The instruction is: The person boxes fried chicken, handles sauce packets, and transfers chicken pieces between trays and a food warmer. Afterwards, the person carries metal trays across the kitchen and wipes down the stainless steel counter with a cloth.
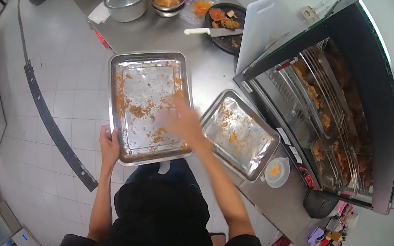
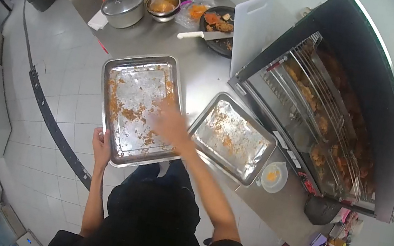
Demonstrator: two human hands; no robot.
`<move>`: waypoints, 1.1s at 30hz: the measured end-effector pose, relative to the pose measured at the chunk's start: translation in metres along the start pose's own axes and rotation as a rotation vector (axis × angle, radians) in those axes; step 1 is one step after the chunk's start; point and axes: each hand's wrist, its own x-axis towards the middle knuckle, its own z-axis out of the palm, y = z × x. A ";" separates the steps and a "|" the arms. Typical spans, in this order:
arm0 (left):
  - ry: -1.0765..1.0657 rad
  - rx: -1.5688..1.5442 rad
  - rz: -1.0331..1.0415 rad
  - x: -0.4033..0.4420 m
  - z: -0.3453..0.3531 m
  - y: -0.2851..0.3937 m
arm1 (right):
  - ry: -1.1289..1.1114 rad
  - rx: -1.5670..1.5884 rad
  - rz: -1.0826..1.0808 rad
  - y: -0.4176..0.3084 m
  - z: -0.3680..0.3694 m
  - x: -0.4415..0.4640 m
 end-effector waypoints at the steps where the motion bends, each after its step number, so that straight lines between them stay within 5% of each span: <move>1: 0.020 -0.004 -0.019 -0.007 0.003 0.006 | -0.025 -0.044 -0.357 -0.013 0.026 -0.006; 6: 0.133 0.032 0.153 -0.012 0.035 0.021 | -0.099 -0.075 -0.341 -0.003 0.074 0.010; 9: 0.122 0.023 -0.032 -0.019 0.048 0.034 | -0.079 0.076 -0.286 0.007 0.061 0.028; 11: 0.140 0.091 -0.029 -0.020 0.060 0.052 | -0.099 0.203 -0.231 0.010 0.047 0.042; 13: 0.179 0.167 0.003 -0.014 0.068 0.056 | -0.148 0.466 0.042 0.014 0.039 0.058; 16: 0.200 0.116 0.015 -0.011 0.073 0.055 | -0.219 0.488 0.036 0.036 0.036 0.078; 21: 0.258 0.086 0.001 0.001 0.084 0.058 | -0.195 0.009 -0.308 0.031 0.038 0.079; 24: 0.241 0.158 -0.045 0.000 0.081 0.063 | 0.055 -0.303 -0.334 0.018 0.033 0.075; 33: 0.267 0.107 -0.009 0.001 0.089 0.054 | 0.071 -0.624 -0.366 0.046 0.022 0.090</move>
